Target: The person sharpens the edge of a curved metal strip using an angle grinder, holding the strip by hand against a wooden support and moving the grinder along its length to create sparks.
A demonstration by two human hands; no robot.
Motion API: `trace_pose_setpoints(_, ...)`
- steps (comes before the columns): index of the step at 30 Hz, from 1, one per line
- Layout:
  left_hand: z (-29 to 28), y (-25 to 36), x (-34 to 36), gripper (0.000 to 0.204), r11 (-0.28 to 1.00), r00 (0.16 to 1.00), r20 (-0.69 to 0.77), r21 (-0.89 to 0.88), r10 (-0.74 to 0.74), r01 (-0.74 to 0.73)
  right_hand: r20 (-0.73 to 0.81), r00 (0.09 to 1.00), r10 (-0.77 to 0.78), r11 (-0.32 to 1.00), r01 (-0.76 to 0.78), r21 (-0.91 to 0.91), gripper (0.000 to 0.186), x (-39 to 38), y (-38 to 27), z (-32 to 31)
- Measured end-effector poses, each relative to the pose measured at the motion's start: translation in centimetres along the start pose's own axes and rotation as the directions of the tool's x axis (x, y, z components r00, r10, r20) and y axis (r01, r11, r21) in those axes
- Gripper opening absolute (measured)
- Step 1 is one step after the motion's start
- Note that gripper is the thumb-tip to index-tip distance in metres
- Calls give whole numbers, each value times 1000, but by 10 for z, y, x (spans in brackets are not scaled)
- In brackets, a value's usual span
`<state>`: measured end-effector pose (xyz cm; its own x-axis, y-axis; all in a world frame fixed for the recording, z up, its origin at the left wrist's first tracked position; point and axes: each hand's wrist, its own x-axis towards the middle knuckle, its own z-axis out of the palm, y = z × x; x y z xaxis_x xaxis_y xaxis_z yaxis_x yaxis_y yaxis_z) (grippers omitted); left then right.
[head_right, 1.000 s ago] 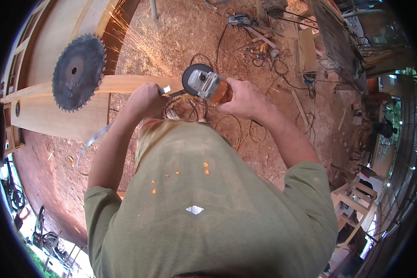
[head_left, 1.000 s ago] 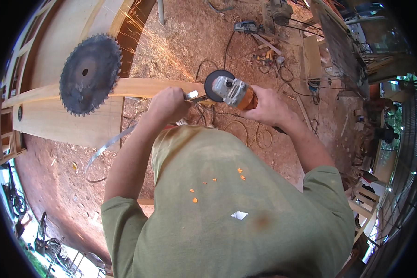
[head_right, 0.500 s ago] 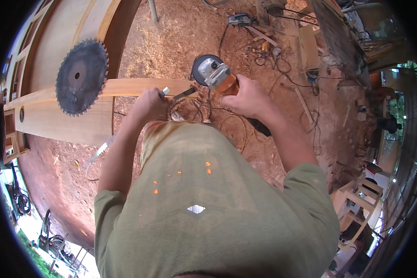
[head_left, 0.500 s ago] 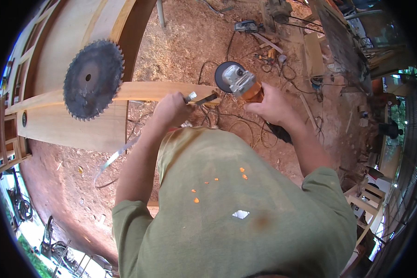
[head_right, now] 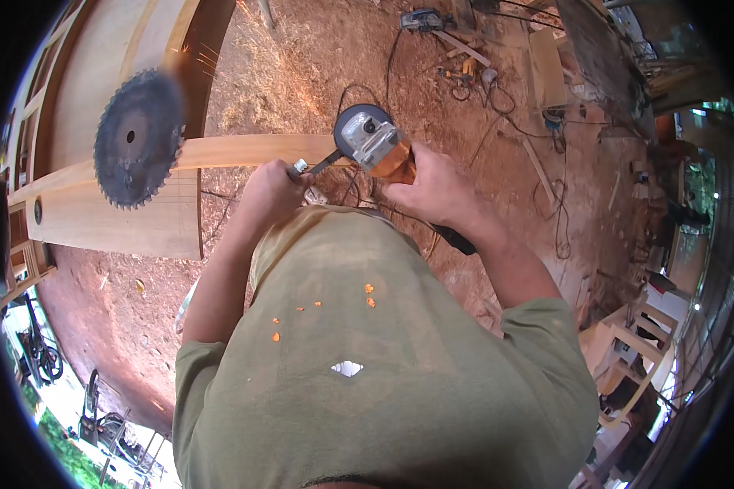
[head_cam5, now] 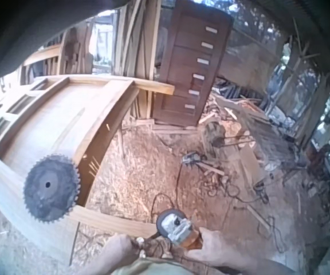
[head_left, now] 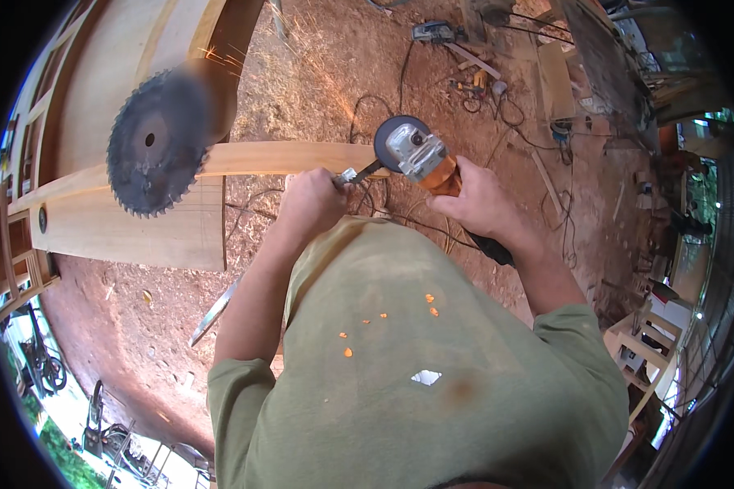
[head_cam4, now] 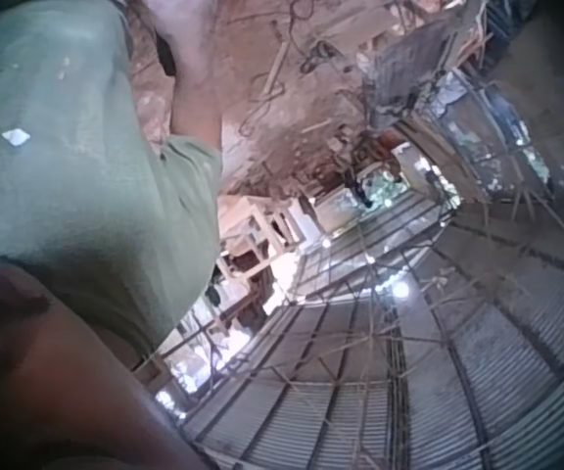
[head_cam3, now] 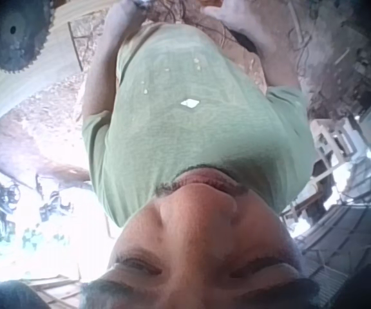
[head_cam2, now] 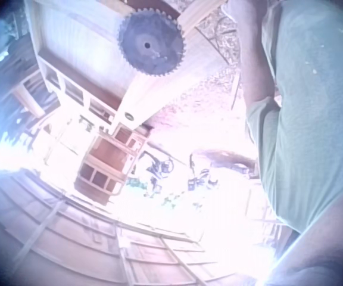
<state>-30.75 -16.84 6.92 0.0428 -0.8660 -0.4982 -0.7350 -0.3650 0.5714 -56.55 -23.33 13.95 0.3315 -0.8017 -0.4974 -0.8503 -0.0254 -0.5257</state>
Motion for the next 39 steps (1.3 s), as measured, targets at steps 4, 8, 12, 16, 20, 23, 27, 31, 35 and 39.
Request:
trace_pose_setpoints(4,-1,2,7,41,1000,1000,-2,10,14,-14,31,1000,-4,999,2,50,52,2,-5,-4)
trace_pose_setpoints(8,1,-2,9,40,999,999,33,-6,-42,42,-65,997,-45,999,47,26,52,10,0,6)
trace_pose_setpoints(12,3,-9,4,22,999,998,62,11,32,-33,-71,994,-85,983,96,157,51,7,-3,10)
trace_pose_setpoints(16,21,-20,4,20,996,997,-31,-48,74,-76,-236,932,-275,888,340,308,61,18,43,20)
trace_pose_setpoints(20,16,-17,-22,21,980,992,-103,-178,67,-84,-317,937,-147,703,324,633,48,32,82,24)
trace_pose_setpoints(23,13,-21,-34,24,973,990,-135,-220,44,-73,-152,988,14,612,112,783,39,40,103,5)
trace_pose_setpoints(27,20,-32,-26,33,940,976,-211,-323,45,-113,-266,952,148,414,185,891,28,44,120,9)
trace_pose_setpoints(31,31,-41,-25,36,904,967,-252,-404,36,-139,-169,980,101,263,137,955,24,58,150,16)
trace_pose_setpoints(35,48,-50,-22,35,887,961,-254,-411,110,-210,-208,975,75,137,197,971,28,22,108,30)
trace_pose_setpoints(39,54,-53,-27,30,814,927,-326,-476,187,-332,-115,980,163,19,114,993,30,16,123,40)
